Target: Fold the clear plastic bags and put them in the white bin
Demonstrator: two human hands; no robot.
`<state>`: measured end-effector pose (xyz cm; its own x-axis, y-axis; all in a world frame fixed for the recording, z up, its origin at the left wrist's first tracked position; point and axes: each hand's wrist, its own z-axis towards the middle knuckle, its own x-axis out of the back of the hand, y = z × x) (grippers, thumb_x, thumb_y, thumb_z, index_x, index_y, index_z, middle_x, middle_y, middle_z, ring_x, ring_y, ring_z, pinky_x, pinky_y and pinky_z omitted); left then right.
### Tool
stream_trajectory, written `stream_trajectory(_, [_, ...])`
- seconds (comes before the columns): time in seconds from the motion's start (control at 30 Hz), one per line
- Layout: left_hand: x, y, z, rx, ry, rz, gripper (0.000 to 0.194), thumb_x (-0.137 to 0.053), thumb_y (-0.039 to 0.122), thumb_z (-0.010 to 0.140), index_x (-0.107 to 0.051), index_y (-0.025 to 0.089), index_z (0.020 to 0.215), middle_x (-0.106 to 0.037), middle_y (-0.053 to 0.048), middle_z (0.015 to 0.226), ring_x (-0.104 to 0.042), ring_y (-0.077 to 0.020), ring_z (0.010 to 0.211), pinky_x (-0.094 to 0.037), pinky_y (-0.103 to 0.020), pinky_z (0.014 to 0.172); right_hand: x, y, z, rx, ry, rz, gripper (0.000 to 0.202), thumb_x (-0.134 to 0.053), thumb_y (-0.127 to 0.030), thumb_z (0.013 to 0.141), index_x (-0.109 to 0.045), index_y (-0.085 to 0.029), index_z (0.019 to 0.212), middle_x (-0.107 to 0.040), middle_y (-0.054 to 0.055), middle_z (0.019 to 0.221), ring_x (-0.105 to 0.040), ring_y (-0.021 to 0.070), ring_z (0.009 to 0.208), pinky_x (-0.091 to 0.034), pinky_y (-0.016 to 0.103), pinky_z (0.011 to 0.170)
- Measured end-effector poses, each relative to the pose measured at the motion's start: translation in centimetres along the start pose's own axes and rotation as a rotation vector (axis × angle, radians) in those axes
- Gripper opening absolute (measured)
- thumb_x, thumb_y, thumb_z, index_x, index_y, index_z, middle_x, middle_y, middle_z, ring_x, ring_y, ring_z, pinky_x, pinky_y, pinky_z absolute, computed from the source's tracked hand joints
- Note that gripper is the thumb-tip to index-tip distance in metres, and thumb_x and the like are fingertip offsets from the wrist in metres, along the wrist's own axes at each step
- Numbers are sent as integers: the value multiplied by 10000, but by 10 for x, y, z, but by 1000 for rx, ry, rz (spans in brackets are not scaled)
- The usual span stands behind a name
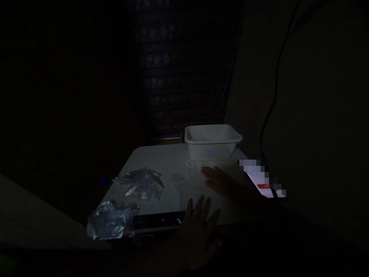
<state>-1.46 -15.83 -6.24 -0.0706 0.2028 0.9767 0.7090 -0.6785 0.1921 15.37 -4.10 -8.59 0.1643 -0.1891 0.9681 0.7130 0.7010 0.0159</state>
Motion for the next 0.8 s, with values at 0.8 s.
stream_trajectory(0.8, [2, -5, 23, 69, 51, 49, 507, -59, 403, 822, -110, 169, 1269, -83, -110, 1334, -19, -221, 1209, -91, -418, 960, -5, 15, 29, -45, 47, 28, 388, -241, -253, 802, -432, -101, 1104, -439, 123, 1172, -363, 192, 1099, -301, 398, 882])
